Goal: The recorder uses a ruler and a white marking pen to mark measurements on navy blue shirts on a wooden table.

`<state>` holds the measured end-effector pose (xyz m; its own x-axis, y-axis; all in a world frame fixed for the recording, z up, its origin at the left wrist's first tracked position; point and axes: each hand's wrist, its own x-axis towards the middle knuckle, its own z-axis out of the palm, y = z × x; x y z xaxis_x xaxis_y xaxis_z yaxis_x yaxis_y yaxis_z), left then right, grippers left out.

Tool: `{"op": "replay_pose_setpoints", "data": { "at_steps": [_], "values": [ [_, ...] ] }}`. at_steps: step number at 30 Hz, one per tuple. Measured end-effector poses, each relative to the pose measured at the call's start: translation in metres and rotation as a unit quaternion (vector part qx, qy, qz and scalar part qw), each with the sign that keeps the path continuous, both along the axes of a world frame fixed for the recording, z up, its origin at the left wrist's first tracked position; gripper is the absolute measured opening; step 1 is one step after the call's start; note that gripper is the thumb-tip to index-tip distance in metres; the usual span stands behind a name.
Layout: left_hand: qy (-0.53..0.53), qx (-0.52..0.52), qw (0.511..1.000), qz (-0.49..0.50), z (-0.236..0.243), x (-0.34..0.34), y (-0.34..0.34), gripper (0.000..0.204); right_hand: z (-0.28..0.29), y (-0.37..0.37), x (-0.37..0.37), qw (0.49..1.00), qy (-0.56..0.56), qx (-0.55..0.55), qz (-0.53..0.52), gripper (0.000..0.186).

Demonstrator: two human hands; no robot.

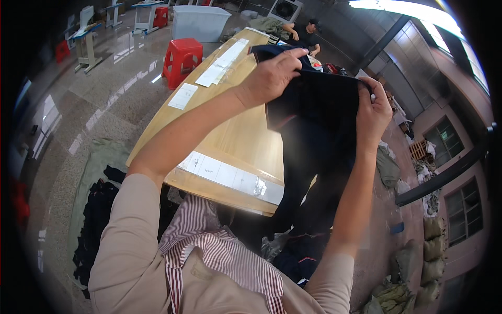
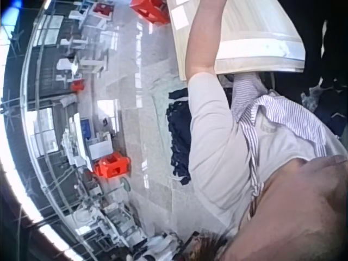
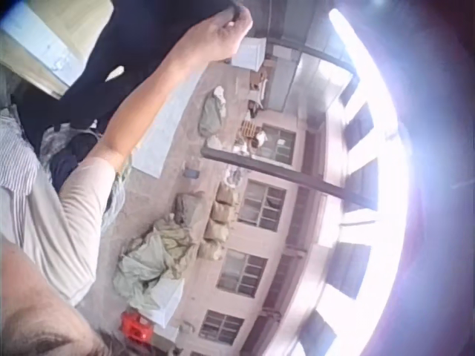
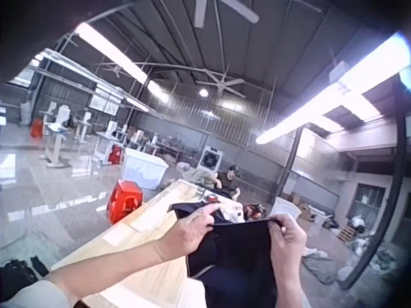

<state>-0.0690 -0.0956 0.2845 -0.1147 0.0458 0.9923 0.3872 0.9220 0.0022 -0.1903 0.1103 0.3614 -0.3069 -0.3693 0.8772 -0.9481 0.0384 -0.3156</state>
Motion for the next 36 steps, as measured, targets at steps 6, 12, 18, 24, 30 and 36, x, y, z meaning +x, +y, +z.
{"op": "replay_pose_setpoints", "data": {
  "at_steps": [6, 12, 18, 24, 30, 36],
  "values": [
    [-0.217, 0.181, 0.958, 0.039, -0.138, 0.072, -0.067, 0.015, -0.158, -0.012, 0.064, 0.994, 0.021, 0.082, 0.062, 0.018],
    [-0.440, 0.246, 0.860, 0.081, -0.255, 0.137, -0.067, 0.015, -0.329, 0.003, 0.110, 0.942, -0.123, 0.312, 0.005, 0.031],
    [-0.422, 0.353, 0.835, 0.022, -0.276, 0.153, -0.048, 0.012, -0.340, -0.007, 0.071, 0.951, -0.115, 0.288, -0.009, 0.036],
    [-0.392, 0.423, 0.817, 0.014, -0.277, 0.166, -0.030, 0.003, -0.340, 0.008, 0.081, 0.947, -0.147, 0.285, 0.008, 0.038],
    [-0.346, 0.398, 0.848, 0.044, -0.278, 0.164, -0.022, 0.006, -0.344, 0.009, 0.077, 0.945, -0.173, 0.279, 0.013, 0.035],
    [-0.341, 0.340, 0.873, 0.073, -0.282, 0.163, -0.021, 0.007, -0.344, 0.009, 0.076, 0.948, -0.162, 0.274, 0.007, 0.034]
  ]
}}
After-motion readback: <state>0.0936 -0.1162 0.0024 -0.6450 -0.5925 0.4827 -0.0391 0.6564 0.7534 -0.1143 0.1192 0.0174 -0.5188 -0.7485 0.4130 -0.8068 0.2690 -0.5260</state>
